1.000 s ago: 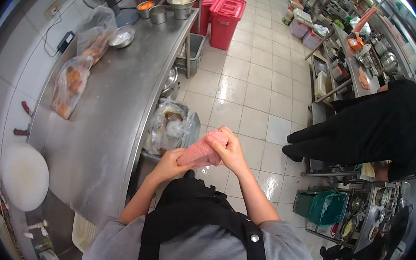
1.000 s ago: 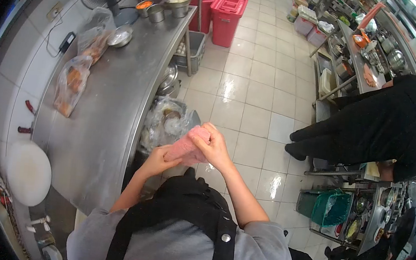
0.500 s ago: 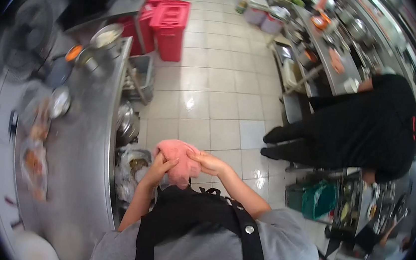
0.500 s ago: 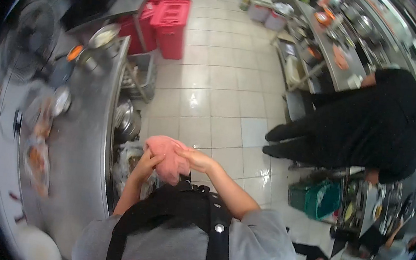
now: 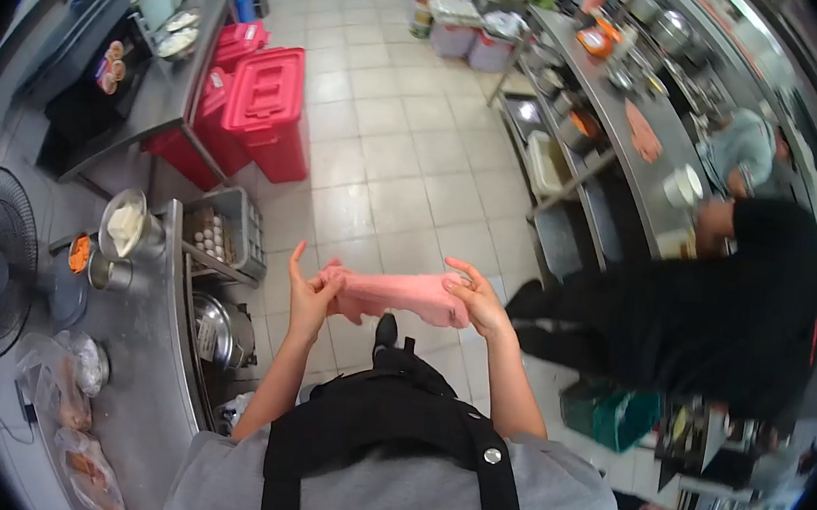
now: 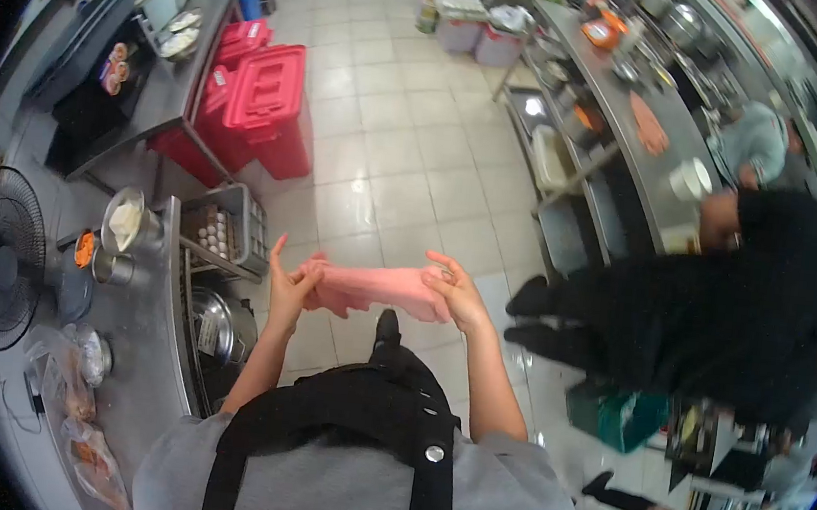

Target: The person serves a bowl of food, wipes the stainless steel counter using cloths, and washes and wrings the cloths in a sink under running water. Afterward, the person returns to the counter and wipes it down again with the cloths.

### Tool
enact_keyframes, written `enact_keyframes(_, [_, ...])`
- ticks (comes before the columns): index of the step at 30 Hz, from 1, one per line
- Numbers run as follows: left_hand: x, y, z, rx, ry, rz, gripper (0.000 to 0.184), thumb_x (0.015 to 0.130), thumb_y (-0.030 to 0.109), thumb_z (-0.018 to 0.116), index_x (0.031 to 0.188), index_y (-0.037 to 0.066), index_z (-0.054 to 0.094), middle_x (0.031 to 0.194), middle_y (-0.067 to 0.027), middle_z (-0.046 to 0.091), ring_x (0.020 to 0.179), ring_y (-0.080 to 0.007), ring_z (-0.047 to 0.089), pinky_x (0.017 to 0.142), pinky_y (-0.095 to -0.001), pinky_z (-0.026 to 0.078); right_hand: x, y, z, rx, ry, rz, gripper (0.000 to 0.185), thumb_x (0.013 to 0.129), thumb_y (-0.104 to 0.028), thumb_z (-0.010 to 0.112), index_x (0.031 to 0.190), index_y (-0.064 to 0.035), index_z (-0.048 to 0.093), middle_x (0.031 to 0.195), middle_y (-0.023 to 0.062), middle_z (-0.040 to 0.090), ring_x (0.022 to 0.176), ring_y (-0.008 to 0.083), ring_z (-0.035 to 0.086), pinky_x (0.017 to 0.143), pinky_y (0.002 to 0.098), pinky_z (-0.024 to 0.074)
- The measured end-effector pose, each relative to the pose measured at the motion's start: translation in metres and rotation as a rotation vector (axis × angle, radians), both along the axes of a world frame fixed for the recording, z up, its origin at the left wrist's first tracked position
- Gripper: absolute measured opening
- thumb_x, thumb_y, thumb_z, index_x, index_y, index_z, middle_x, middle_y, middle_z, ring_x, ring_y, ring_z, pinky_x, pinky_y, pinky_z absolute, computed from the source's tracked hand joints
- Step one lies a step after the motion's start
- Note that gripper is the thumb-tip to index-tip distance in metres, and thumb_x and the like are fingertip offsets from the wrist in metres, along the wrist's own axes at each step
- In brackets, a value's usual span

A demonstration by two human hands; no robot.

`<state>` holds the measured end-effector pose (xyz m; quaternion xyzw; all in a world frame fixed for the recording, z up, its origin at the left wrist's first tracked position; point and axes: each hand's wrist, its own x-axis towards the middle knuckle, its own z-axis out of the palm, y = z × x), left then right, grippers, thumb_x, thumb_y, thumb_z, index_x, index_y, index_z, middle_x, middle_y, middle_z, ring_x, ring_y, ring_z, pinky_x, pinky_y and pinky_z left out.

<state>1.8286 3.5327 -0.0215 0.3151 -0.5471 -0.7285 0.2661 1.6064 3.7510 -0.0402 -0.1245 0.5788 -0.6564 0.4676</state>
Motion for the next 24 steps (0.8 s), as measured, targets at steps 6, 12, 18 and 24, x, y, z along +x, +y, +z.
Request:
enact_keyframes(6, [-0.032,-0.111,-0.005,-0.063,-0.067,0.151,0.032,0.098,0.012,0.053,0.128,0.003,0.056,0.095,-0.0060,0.069,0.072,-0.0099,0.062,0.059,-0.0218,0.047,-0.107,-0.163,0.063,0.087,0.397,0.499,0.057,0.083,-0.009,0.072,0.137,-0.0100,0.053,0.134,0.0203,0.049,0.127,0.0249,0.046,0.100,0.0363,0.0437])
enact_keyframes(12, [-0.049,-0.207,-0.005,0.044,-0.194,0.391,0.030,0.093,0.009,0.057,0.121,0.001,0.063,0.112,-0.0081,0.066,0.100,-0.0133,0.060,0.087,-0.0285,0.047,-0.158,-0.330,0.042,-0.051,0.740,0.985,0.060,0.077,-0.009,0.077,0.133,-0.0061,0.056,0.145,0.0254,0.037,0.137,0.0368,0.035,0.106,0.0413,0.0419])
enact_keyframes(18, [-0.121,-0.317,-0.037,-0.595,-0.430,0.163,0.050,0.073,0.001,0.074,0.121,-0.001,0.062,0.111,-0.0162,0.064,0.111,-0.0276,0.059,0.094,-0.0372,0.047,-0.251,-0.410,-0.023,0.179,1.113,0.886,0.035,0.079,-0.005,0.072,0.113,-0.0036,0.066,0.110,0.0185,0.062,0.103,0.0367,0.060,0.090,0.0411,0.0502])
enact_keyframes(24, [-0.254,-0.444,-0.026,-0.620,-0.682,-0.301,0.022,0.079,0.016,0.074,0.095,0.002,0.072,0.109,-0.0152,0.060,0.097,-0.0323,0.062,0.085,-0.0387,0.050,-0.353,-0.411,-0.039,0.289,0.902,0.597,0.025,0.079,-0.012,0.073,0.102,-0.0033,0.071,0.103,0.0180,0.064,0.095,0.0342,0.062,0.081,0.0408,0.0515])
